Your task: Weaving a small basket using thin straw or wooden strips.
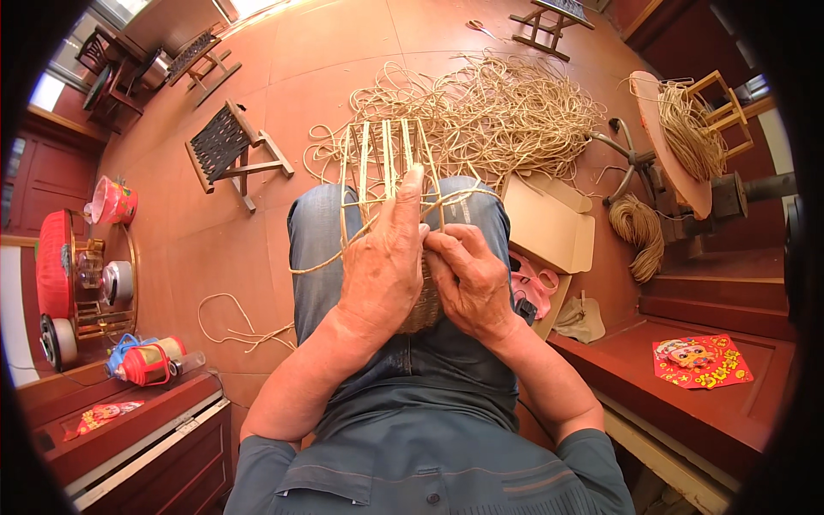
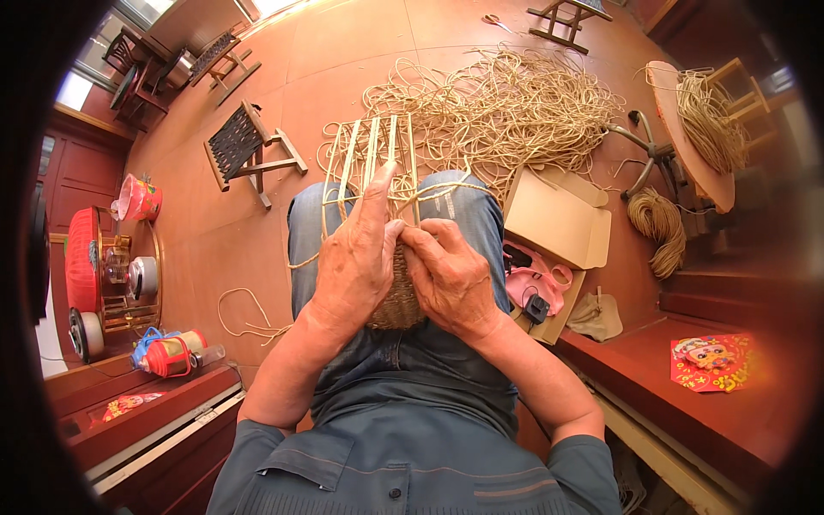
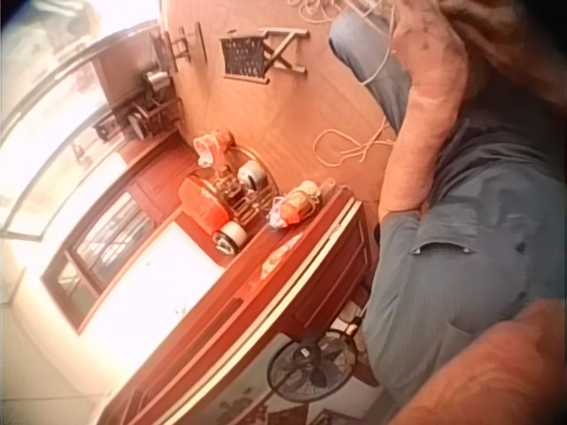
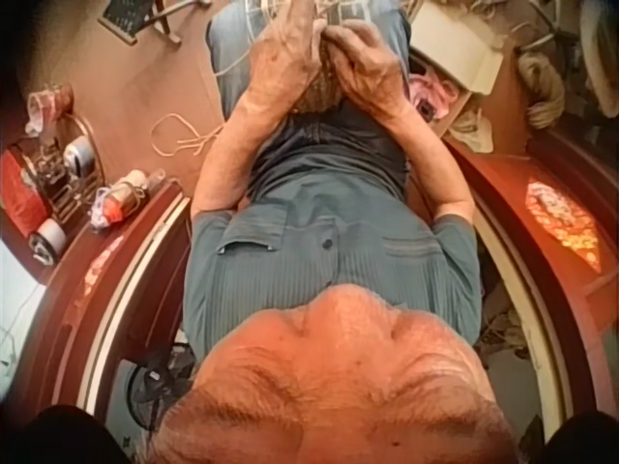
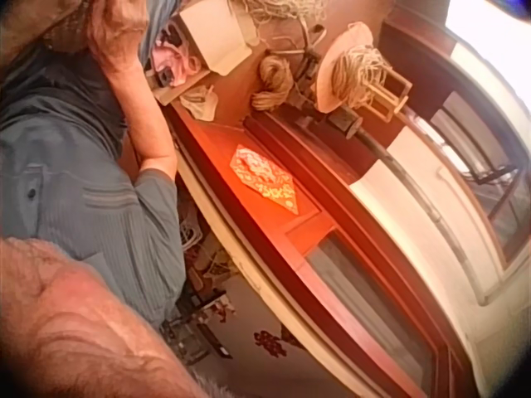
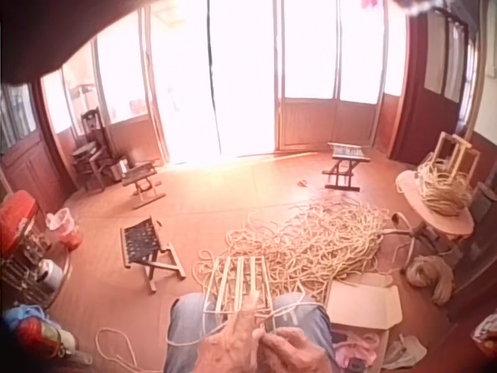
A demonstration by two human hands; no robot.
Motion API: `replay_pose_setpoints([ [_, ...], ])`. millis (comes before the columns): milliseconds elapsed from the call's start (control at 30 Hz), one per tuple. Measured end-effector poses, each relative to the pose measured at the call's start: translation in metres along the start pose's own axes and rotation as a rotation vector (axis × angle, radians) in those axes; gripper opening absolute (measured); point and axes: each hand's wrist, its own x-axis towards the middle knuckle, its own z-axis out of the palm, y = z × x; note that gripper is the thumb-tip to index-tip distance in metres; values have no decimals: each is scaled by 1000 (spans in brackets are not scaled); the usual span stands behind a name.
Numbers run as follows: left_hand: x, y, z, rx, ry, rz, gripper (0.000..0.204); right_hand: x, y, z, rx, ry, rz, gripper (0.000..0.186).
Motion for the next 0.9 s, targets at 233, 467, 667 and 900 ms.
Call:
replay_pose_setpoints([
  [233, -12, 3, -15, -55, 87, -45, 70, 5, 14, -5, 60, 200, 80, 26],
  [467, -25, -1, -28, 33, 78, -14, 72, 48, 25, -37, 1, 215, 218, 25],
  [667, -37, -8, -30, 103, 140, 12, 71, 88, 44, -54, 155, -203, 157, 27],
  [900, -42, -19, -38, 122, 190, -31, 68, 95, 27, -60, 284, -521, 332, 37],
])
